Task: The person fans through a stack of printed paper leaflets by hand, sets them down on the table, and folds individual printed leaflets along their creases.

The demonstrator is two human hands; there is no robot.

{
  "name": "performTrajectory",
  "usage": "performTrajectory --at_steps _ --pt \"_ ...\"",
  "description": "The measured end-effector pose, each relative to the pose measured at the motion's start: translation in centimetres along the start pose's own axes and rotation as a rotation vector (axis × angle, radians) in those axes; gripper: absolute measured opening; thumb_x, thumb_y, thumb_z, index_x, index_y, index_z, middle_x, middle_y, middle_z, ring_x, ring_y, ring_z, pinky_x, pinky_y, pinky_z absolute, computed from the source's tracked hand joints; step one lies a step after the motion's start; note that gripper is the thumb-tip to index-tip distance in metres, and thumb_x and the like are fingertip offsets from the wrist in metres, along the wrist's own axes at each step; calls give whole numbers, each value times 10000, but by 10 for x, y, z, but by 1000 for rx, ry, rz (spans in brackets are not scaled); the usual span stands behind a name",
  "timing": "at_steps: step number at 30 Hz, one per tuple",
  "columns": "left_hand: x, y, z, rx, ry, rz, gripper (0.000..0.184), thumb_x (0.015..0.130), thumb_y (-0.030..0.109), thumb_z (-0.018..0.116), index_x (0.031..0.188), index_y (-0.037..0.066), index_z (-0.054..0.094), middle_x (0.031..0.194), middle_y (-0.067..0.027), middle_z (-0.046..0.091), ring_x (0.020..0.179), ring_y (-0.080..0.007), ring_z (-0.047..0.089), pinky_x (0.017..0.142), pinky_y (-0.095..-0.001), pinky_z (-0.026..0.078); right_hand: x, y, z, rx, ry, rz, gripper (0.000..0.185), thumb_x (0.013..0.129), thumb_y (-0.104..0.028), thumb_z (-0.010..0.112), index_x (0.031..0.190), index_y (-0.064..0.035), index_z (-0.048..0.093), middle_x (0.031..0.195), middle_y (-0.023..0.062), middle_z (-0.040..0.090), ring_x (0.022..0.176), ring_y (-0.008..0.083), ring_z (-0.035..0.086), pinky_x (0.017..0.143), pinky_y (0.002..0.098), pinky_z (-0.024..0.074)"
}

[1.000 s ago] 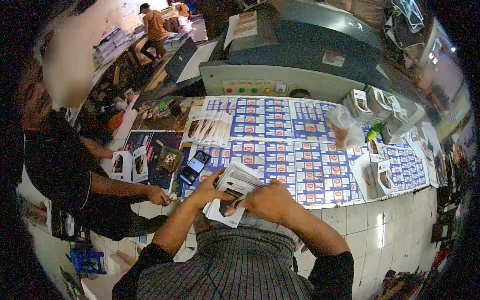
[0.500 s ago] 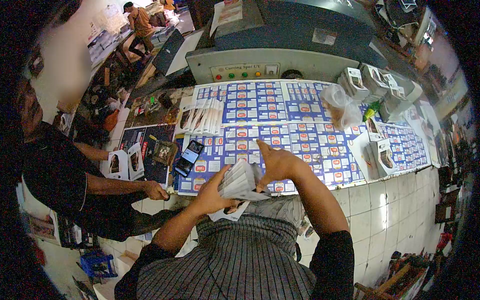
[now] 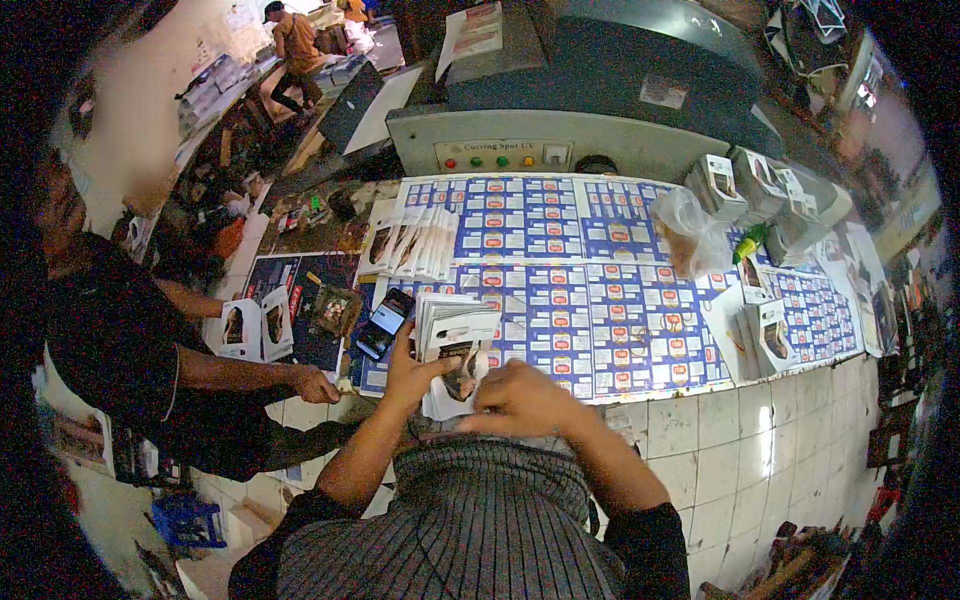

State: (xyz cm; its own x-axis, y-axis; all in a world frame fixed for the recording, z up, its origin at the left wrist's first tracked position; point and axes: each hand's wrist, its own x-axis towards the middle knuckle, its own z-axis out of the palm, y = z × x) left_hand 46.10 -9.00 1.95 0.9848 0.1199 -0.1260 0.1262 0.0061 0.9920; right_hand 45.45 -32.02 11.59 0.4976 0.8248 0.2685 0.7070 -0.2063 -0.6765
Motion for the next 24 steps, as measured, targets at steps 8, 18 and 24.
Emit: performTrajectory --at_steps 8,18,24 --pt "-1 -10 6 -379 -266 -176 741 694 -43 797 1344 17 447 1193 -142 638 1092 -257 631 937 -400 521 -66 121 74 807 501 651 1154 711 -544 797 1516 -6 171 1511 235 317 1405 361 309 1099 473 325" --pt "13 -9 20 -178 -459 -317 929 722 134 849 1454 -18 297 1380 -151 503 1261 -253 495 1060 -387 403 -36 98 110 1385 651 614 547 796 -305 734 1187 5 509 833 100 651 634 197 646 577 299 549" --pt "75 -38 -50 1034 -168 0 1170 713 640 744 1512 0 179 1488 -270 340 1384 -422 328 1139 -476 272 -49 117 108 1356 806 674 574 750 -183 696 1246 -11 464 882 115 642 628 215 640 544 325 551"
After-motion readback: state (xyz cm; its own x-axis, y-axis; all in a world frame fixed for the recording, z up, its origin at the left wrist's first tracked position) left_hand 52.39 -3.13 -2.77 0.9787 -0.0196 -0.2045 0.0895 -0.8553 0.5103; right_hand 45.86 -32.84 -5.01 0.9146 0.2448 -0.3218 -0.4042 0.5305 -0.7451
